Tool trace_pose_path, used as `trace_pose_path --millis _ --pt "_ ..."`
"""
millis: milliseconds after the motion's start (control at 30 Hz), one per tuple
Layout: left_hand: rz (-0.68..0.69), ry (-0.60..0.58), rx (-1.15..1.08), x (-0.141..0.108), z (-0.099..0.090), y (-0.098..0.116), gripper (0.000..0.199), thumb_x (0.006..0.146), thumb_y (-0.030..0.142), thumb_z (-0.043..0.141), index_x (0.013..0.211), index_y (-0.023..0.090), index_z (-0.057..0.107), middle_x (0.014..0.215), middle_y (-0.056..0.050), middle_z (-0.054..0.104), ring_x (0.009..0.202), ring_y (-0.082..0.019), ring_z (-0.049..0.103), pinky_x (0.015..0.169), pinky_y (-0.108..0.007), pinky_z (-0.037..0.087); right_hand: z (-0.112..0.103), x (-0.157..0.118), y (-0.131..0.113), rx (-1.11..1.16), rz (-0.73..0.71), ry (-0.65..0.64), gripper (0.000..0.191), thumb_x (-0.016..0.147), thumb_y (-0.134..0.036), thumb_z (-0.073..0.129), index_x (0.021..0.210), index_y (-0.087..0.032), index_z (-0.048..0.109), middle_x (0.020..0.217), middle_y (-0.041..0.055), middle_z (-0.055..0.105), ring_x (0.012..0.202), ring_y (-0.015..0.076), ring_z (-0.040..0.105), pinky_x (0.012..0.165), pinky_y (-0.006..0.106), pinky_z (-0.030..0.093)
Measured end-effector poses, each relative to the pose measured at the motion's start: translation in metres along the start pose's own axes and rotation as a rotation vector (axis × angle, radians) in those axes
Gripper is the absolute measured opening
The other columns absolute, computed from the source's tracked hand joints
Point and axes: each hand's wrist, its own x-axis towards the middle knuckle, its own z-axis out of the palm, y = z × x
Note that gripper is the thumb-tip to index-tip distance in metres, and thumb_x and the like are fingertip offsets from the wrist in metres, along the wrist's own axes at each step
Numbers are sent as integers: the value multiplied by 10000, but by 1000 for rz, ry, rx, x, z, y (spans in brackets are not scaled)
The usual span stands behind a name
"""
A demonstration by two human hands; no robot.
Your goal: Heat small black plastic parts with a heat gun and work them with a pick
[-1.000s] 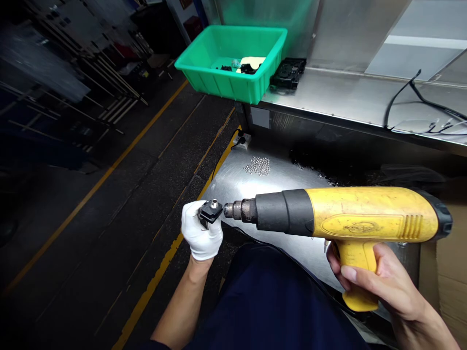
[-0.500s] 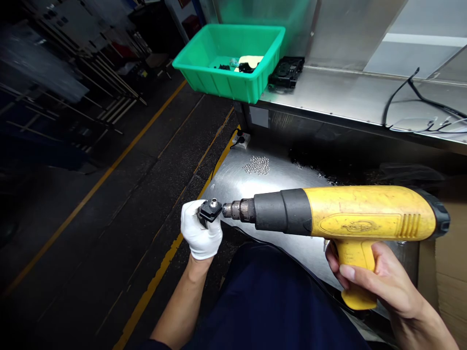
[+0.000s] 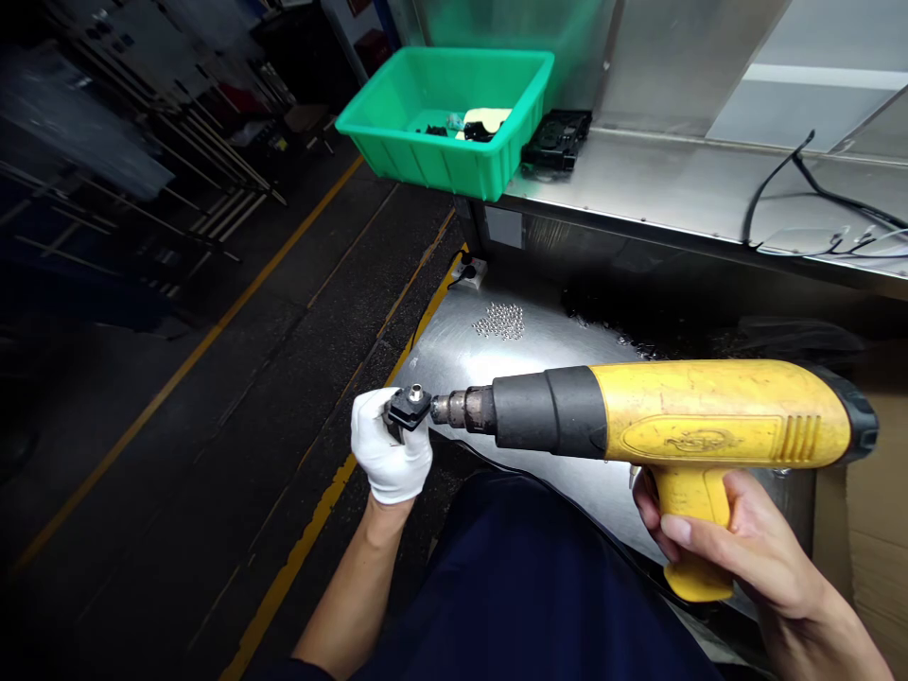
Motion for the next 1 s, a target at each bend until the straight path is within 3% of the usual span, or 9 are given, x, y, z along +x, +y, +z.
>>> trace_pose_path --millis 433,533,667,767,900,1000 --pt "12 -2 13 1 0 1 280 879 359 692 1069 163 627 961 -87 628 869 -228 632 795 -384 538 3 -2 -1 -1 -10 24 111 770 -380 707 748 -274 686 683 40 623 515 211 467 445 336 377" --pt "12 -9 12 1 -1 0 283 881 363 692 1073 166 625 963 -88 629 870 -229 635 799 -386 539 4 -1 -2 -11 17 48 217 725 -462 764 734 -269 665 672 50 614 513 224 483 432 351 396" --pt "2 -14 15 0 0 0 286 893 383 678 1072 167 622 967 -94 633 874 -232 638 801 -392 542 5 5 -5 -51 17 125 445 530 -570 883 693 -274 594 653 67 602 505 263 525 398 387 426" --pt "-7 -21 29 0 0 0 286 894 387 666 1069 165 621 969 -96 632 876 -232 637 798 -391 543 5 11 -7 -71 12 145 497 478 -588 897 686 -278 569 648 68 598 514 278 545 397 397 444" --pt "-13 -21 27 0 1 0 281 884 376 670 1066 168 625 962 -92 629 868 -230 633 798 -390 542 6 11 -8 -60 12 145 496 482 -588 900 689 -275 576 651 68 598 515 275 541 404 398 447" --pt "-15 -21 13 1 2 1 272 876 358 675 1063 166 629 959 -90 626 868 -231 632 798 -389 540 5 5 -6 -26 19 109 388 597 -547 862 710 -266 621 664 66 608 513 249 509 423 382 425"
